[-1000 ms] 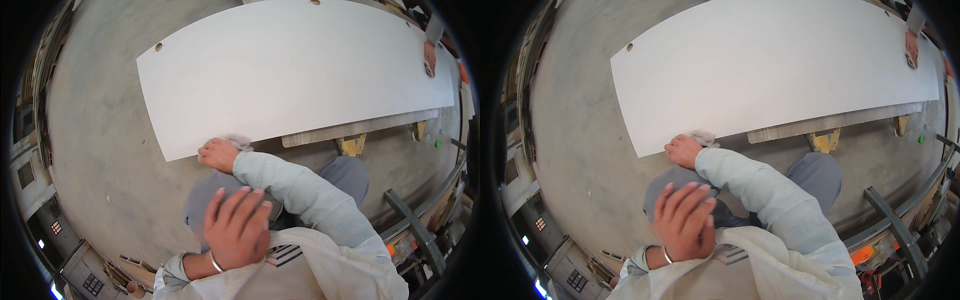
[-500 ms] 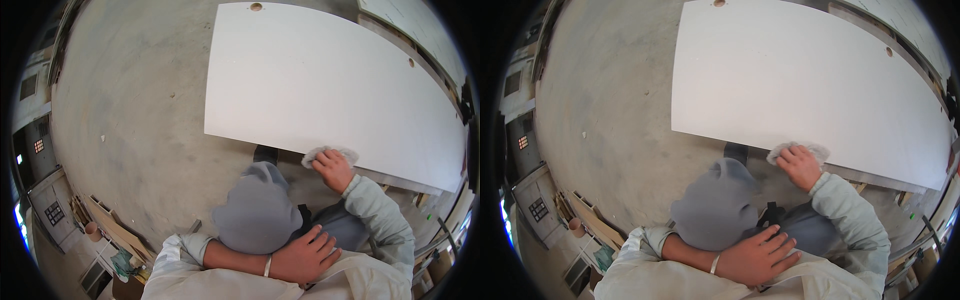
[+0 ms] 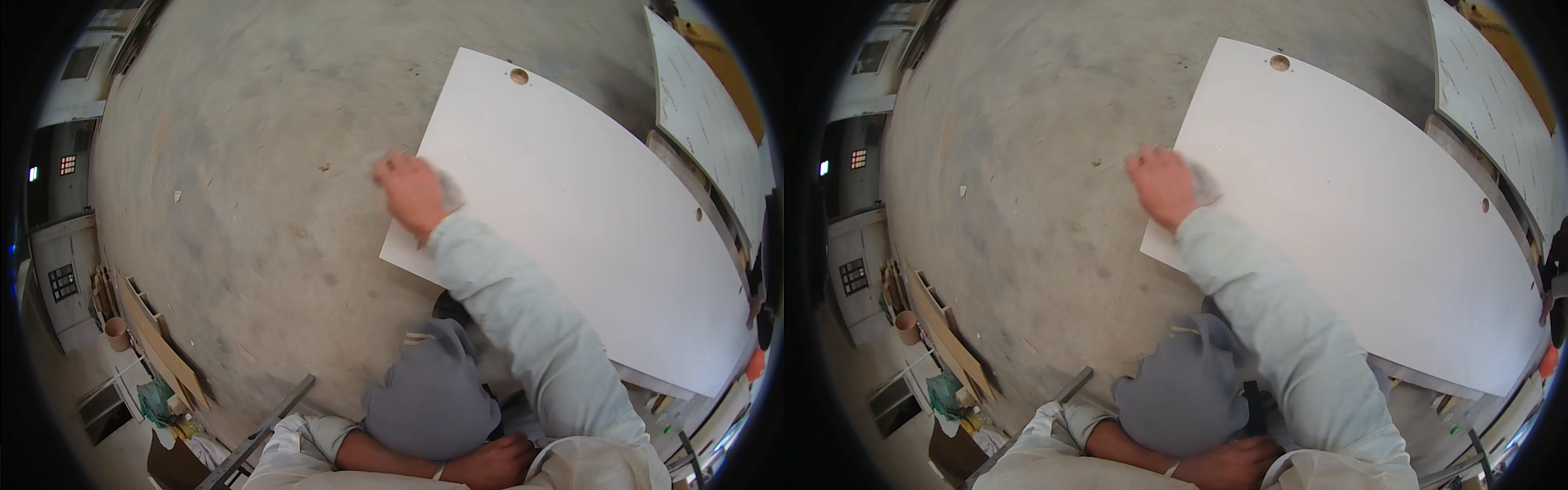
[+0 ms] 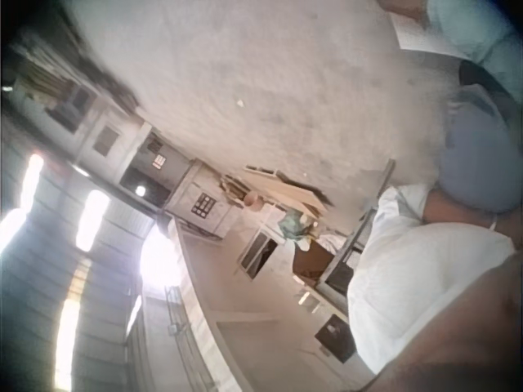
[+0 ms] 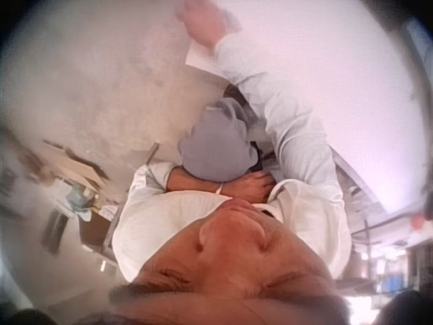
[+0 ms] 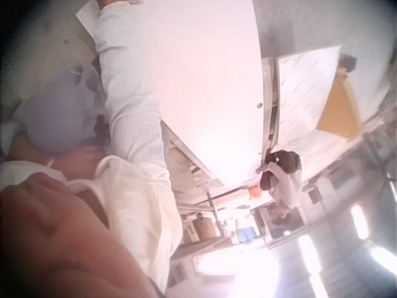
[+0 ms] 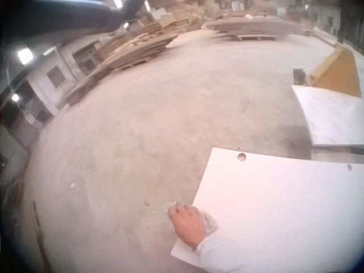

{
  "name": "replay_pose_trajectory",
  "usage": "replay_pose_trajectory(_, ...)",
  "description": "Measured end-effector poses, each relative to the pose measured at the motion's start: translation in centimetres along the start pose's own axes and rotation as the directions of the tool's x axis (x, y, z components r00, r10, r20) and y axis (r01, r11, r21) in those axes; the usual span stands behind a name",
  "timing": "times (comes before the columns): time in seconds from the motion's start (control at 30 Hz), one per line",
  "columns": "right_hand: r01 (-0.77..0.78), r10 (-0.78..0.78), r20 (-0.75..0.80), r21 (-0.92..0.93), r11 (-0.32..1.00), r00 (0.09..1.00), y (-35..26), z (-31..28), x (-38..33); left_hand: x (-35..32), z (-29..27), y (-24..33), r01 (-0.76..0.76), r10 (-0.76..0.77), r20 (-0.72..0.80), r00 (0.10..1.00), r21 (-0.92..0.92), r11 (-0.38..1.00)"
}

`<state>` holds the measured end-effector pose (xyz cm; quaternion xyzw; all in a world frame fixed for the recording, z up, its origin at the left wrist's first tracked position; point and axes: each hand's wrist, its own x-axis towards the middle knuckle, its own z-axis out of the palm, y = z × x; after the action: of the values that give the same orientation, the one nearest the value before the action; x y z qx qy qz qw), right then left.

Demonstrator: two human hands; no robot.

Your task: The person wipes large white panels with a cloth, occasionally flipping them over and re-wetting the cloth. They work alongside another person in a workshop setting.

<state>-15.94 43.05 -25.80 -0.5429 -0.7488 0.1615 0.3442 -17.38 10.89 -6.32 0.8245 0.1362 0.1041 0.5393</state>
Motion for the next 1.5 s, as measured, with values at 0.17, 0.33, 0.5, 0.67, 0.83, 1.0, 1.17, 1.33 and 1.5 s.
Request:
replay_pose_trajectory(0.17,0.341,-0.347,0.215,0.065,0.938,0.913,1.4,-5.3,-8.8,1.3,0.6,-0.8,-0.112,0.109,-0.102,0.989,-0.023,0.993)
replay_pose_trajectory(0.33,0.544,-0.511,0.362,0.013,0.839,0.779,0.8,-3.2,-9.3,2.1,1.5,-1.5,-0.117,0.130,0.123,0.984,-0.106,0.987)
replay_pose_trajectory(0.5,0.012,-0.024,-0.032,-0.324,0.946,0.999,14.8,-8.7,8.1,0.8,2.3,-2.1,0.063,-0.081,-0.013,0.997,-0.497,0.865)
replay_pose_trajectory(0.67,0.384,-0.348,0.244,-0.115,0.916,0.905,9.6,-3.0,4.1,0.4,0.7,-3.4,0.118,-0.132,0.020,0.991,-0.601,0.791)
replay_pose_trajectory(0.83,0.065,-0.053,0.045,-0.323,0.944,0.998,14.6,-5.8,11.9,0.6,0.7,-4.4,0.128,-0.113,0.064,0.992,-0.638,0.760)
replay_pose_trajectory(1.0,0.212,-0.221,-0.017,-0.218,0.953,0.975,13.3,-1.9,9.9,0.5,0.0,-5.4,0.139,-0.115,0.081,0.990,-0.657,0.741)
replay_pose_trajectory(1.17,-0.086,0.047,-0.193,-0.199,0.976,0.980,16.6,-5.5,13.1,0.8,-0.7,-6.8,0.164,-0.105,0.129,0.986,-0.671,0.723)
replay_pose_trajectory(1.33,-0.067,0.027,-0.223,-0.171,0.983,0.974,15.9,-4.6,12.6,1.2,-1.6,-7.4,0.209,-0.124,0.173,0.977,-0.664,0.718)
replay_pose_trajectory(1.5,-0.192,0.143,-0.245,-0.192,0.962,0.959,17.5,-6.0,12.7,1.6,-2.3,-8.0,0.220,-0.096,0.218,0.971,-0.665,0.714)
